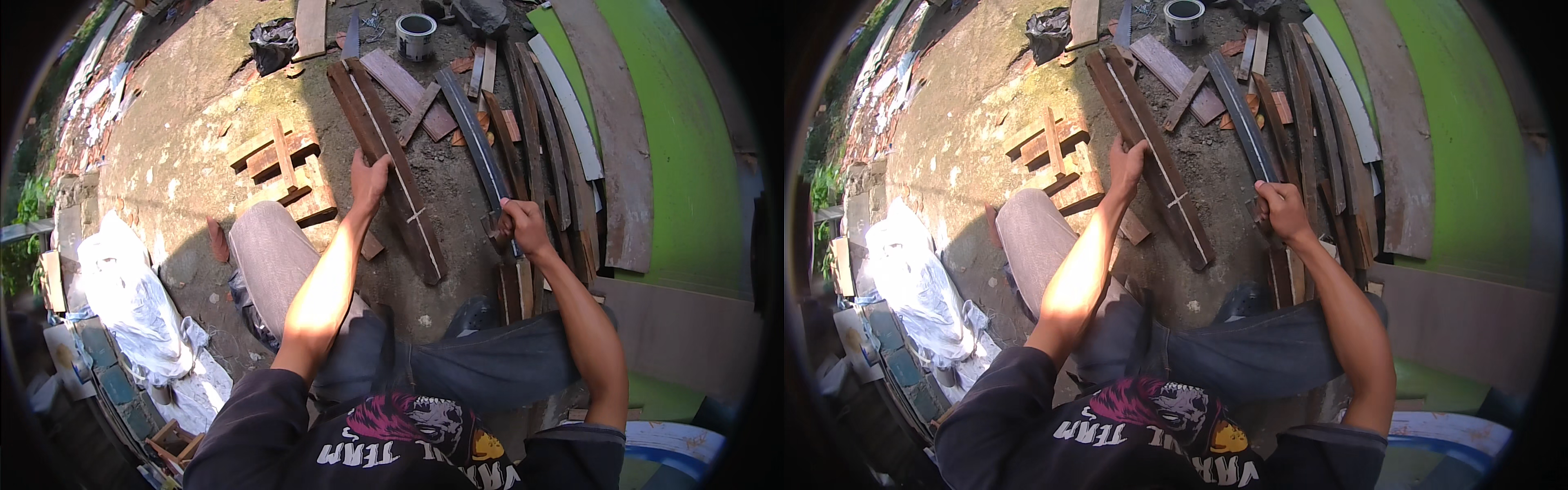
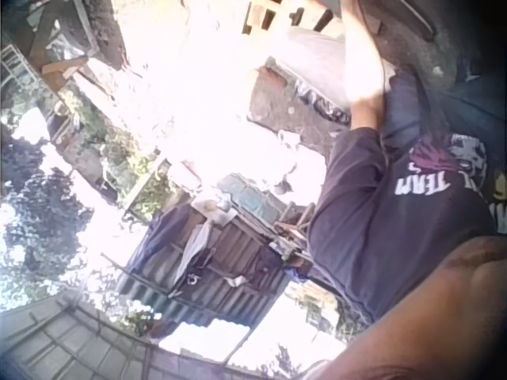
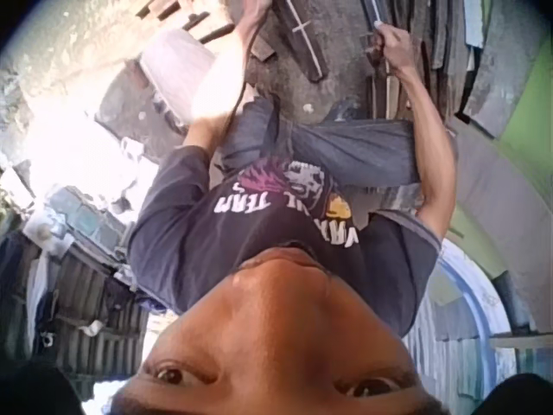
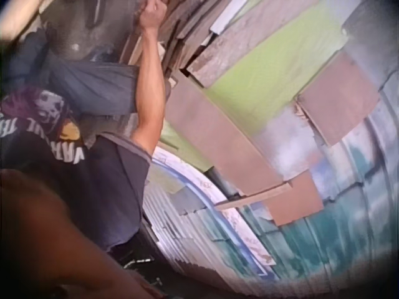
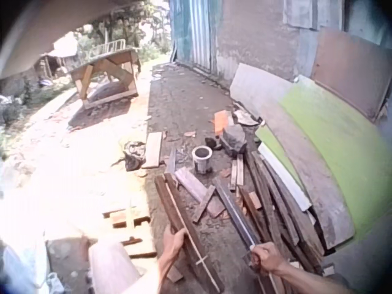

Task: The person sits on the ground and uses a hammer to drive nails into small wooden planks. They repeatedly pick up planks, position them, hammer nails, and set them aside.

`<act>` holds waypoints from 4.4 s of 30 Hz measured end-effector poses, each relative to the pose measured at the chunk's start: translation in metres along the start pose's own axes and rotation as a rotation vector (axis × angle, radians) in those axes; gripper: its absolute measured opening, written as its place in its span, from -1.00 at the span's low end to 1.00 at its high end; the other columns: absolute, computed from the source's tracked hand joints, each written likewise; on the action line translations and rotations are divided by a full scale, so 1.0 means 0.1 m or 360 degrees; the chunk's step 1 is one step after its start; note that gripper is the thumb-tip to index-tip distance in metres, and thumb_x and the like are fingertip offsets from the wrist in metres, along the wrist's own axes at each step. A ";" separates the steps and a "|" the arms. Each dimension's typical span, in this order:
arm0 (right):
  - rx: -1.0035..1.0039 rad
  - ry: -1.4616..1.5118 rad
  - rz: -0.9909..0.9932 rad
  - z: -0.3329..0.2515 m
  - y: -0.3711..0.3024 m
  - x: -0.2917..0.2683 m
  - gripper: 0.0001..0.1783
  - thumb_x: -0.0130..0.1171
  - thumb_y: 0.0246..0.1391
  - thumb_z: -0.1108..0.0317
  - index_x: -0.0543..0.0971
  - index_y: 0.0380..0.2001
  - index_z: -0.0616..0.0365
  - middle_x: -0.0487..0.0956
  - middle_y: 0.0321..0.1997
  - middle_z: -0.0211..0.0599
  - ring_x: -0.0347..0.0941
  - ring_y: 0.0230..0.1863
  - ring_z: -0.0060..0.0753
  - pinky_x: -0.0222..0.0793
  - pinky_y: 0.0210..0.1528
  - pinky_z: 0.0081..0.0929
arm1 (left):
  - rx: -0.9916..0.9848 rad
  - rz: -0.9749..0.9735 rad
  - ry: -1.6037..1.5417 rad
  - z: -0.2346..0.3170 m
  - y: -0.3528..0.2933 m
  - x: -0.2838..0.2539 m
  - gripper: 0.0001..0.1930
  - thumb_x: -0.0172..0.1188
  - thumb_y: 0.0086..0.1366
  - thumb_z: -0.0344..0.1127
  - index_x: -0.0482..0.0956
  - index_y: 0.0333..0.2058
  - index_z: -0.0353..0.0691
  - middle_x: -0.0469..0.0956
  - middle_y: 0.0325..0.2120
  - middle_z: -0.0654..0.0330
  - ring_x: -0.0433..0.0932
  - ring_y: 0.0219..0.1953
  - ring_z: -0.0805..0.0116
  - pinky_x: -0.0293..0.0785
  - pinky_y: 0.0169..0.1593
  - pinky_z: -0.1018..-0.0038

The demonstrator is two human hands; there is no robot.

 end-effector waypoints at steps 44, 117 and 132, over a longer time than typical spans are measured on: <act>0.0245 -0.2089 -0.0409 0.43 0.10 -0.32 -0.58 0.29 0.07 0.20 0.63 -0.13 0.35 0.65 -0.10 0.11 0.59 -0.01 0.04 0.48 0.04 -0.17 | -0.0127 0.0014 -0.0378 0.73 -0.90 -0.48 -0.36 0.24 0.27 0.05 0.40 0.03 -0.47 0.55 -0.11 -0.06 0.60 -0.13 0.21 0.55 -0.07 0.30; 0.0571 -0.0145 0.0460 0.53 0.75 1.99 -0.48 0.30 0.08 -0.01 0.55 -0.67 0.26 0.44 -0.70 -0.36 0.31 -0.66 -0.51 0.17 -0.56 -0.40 | 0.0529 -0.1318 0.2476 -1.02 -0.56 -0.13 0.63 0.51 -0.49 0.51 -0.40 0.48 0.25 -0.49 0.51 0.18 -0.13 0.51 0.05 -0.14 0.47 0.05; 0.0414 -0.0020 0.0567 0.55 1.08 2.01 -0.61 0.29 0.12 0.18 0.44 -0.66 0.15 0.34 -0.69 -0.38 0.24 -0.69 -0.46 0.19 -0.60 -0.39 | 0.0495 -0.1369 0.2457 -1.08 -0.54 -0.13 0.62 0.51 -0.45 0.50 -0.43 0.47 0.25 -0.57 0.49 0.15 -0.17 0.52 0.02 -0.19 0.48 0.05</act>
Point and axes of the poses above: each hand's wrist, its own y-axis towards the middle knuckle, its own x-axis out of the palm, z = x × y, the point moved 5 cm from there along y, towards the middle knuckle
